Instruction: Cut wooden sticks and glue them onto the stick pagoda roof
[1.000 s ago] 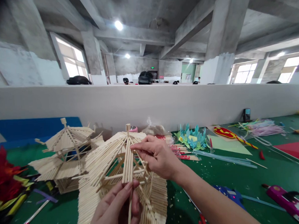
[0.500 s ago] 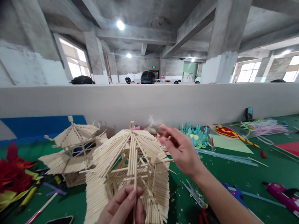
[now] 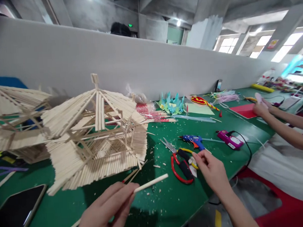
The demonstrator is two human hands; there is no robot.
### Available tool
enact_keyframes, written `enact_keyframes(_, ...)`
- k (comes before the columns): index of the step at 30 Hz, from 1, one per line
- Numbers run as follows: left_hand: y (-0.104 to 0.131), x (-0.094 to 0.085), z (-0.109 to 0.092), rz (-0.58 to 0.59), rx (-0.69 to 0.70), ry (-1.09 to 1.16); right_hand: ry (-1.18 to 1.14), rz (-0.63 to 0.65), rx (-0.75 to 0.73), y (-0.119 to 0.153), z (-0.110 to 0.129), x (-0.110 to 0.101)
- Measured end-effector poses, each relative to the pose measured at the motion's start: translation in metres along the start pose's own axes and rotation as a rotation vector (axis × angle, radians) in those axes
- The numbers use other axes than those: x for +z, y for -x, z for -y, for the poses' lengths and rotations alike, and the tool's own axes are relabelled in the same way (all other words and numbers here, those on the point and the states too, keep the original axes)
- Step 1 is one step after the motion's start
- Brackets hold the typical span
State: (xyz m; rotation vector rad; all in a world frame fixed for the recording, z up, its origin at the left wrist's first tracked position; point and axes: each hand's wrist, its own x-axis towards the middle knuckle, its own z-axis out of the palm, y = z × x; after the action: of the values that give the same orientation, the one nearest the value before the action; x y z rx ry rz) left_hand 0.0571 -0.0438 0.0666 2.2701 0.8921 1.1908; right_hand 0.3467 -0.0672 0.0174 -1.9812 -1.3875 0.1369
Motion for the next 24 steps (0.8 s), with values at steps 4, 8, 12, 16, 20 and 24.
enact_keyframes(4, 0.016, 0.026, 0.028, 0.037, 0.262, -0.392, 0.175, 0.083, -0.042, 0.003, -0.016, 0.014)
enact_keyframes(8, 0.030, 0.042, 0.045, 0.014, 0.330, -0.466, 0.369, 0.217, -0.081, -0.015, -0.015, 0.029)
enact_keyframes(12, 0.037, 0.046, 0.054, -0.002, 0.351, -0.484, 0.539, 0.329, -0.111, -0.031, -0.009, 0.038)
enact_keyframes(16, 0.039, 0.044, 0.056, -0.018, 0.302, -0.447, 0.591, 0.360, -0.157, -0.034, -0.007, 0.040)
enact_keyframes(20, 0.041, 0.045, 0.056, -0.064, 0.267, -0.332, 0.539, 0.286, -0.142, -0.027, -0.010, 0.036)
enact_keyframes(24, 0.042, 0.048, 0.054, -0.105, 0.227, -0.203, 0.373, 0.162, -0.116, -0.018, -0.016, 0.031)
